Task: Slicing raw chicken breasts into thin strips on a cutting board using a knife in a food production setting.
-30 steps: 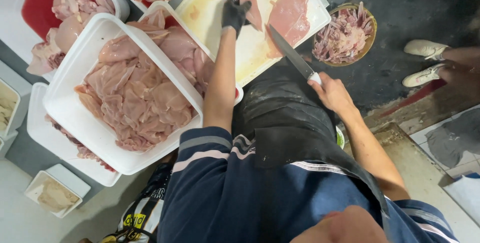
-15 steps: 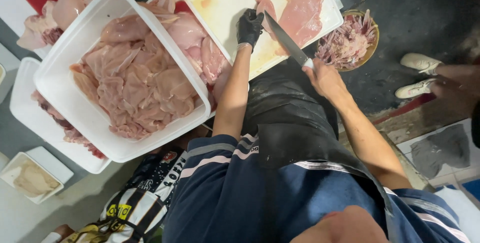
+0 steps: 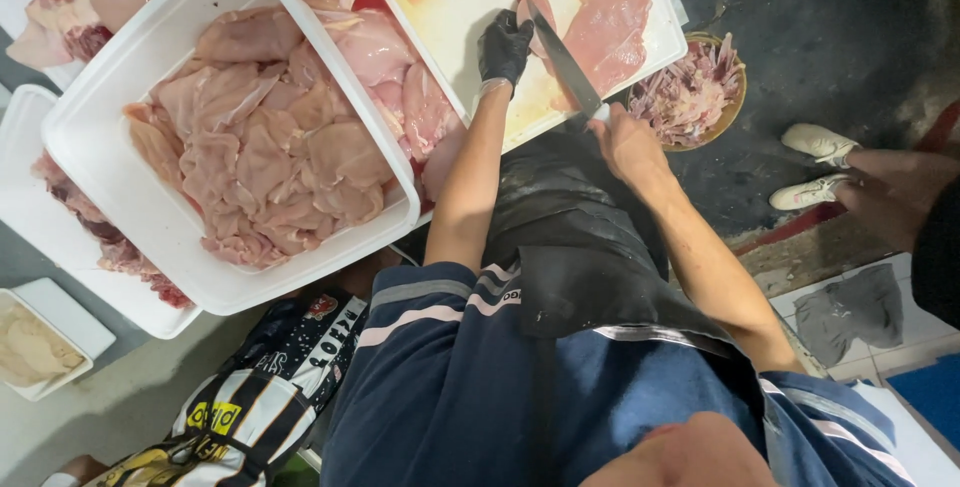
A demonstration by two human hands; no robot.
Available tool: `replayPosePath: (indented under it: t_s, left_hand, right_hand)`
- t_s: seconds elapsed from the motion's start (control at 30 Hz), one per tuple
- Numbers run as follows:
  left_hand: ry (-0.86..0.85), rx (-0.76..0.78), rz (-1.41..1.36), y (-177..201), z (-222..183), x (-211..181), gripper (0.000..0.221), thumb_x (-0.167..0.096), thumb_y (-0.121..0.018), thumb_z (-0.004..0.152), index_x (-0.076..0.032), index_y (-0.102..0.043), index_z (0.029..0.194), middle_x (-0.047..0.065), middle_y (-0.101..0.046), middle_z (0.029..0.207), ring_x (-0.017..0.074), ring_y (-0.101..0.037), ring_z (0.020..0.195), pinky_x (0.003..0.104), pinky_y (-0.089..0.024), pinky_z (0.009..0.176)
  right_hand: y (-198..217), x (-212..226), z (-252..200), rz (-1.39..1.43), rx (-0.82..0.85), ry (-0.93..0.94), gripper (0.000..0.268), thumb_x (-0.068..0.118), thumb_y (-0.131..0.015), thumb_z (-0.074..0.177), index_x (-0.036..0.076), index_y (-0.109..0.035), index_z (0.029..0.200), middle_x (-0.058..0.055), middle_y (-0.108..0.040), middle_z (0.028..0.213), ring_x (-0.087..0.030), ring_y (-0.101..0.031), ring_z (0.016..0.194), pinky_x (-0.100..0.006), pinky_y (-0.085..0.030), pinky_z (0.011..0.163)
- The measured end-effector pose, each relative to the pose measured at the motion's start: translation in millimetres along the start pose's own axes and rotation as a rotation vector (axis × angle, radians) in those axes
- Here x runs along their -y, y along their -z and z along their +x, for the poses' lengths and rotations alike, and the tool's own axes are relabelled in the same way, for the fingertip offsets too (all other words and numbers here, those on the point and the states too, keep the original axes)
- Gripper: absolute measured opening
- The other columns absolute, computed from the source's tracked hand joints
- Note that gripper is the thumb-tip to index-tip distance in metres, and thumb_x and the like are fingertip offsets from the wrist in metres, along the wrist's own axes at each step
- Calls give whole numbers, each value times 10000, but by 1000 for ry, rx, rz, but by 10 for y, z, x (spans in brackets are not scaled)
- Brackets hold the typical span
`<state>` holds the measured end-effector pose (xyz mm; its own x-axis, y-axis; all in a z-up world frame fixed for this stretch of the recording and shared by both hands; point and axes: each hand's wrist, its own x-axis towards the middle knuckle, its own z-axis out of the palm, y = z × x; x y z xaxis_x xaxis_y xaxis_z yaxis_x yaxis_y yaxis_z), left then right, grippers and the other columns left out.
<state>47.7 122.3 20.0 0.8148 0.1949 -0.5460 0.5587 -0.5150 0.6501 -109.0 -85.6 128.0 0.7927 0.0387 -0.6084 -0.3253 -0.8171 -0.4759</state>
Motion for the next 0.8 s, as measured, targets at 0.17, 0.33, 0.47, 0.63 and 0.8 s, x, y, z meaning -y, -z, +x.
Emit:
replayPosePath:
  t_s: [0.17,0.33,0.47,0.63,0.8]
  left_hand:
    - [-31,-14,-5,-37,66,70,198,-384,-676,803,-188,-664,782,14,-767,700,245,-749,710,398,-543,712]
    - [-44,-29,28,-78,85,102,253,-403,-668,825,-172,-593,754,15,-668,688,240,-658,693,409,-496,681]
    - [-71,-37,28,-82,81,102,266,-432,-643,834,-167,-667,827,20,-723,741,251,-712,745,413,-521,714]
    - [-28,-20,-4,-7,-24,-14,247,-410,-666,832,-170,-710,871,18,-767,802,237,-733,779,397,-545,724]
    - [-29,-12,2,-11,15,30,233,-392,-627,814,-172,-700,839,45,-780,805,285,-753,798,418,-535,742]
  right_hand:
    - [84,117,25,-18,35,-42,399,374,-484,1164,-23,-500,1139,-317,-691,845,-583,-653,819,-635,-504,708]
    - [33,37,72,-125,-28,-10,368,387,-491,1149,23,-511,1196,-276,-711,842,-578,-654,779,-629,-481,690]
    - [166,48,-87,-126,-68,55,279,306,-505,1136,28,-484,1142,-224,-676,728,-552,-634,640,-616,-447,595]
    - [134,-41,-132,-221,18,-62,421,407,-474,1133,27,-480,1314,-267,-710,864,-556,-679,779,-628,-506,695]
    - [291,74,-242,-262,94,-117,595,415,-473,1117,10,-401,1547,-318,-730,935,-559,-685,894,-606,-529,755]
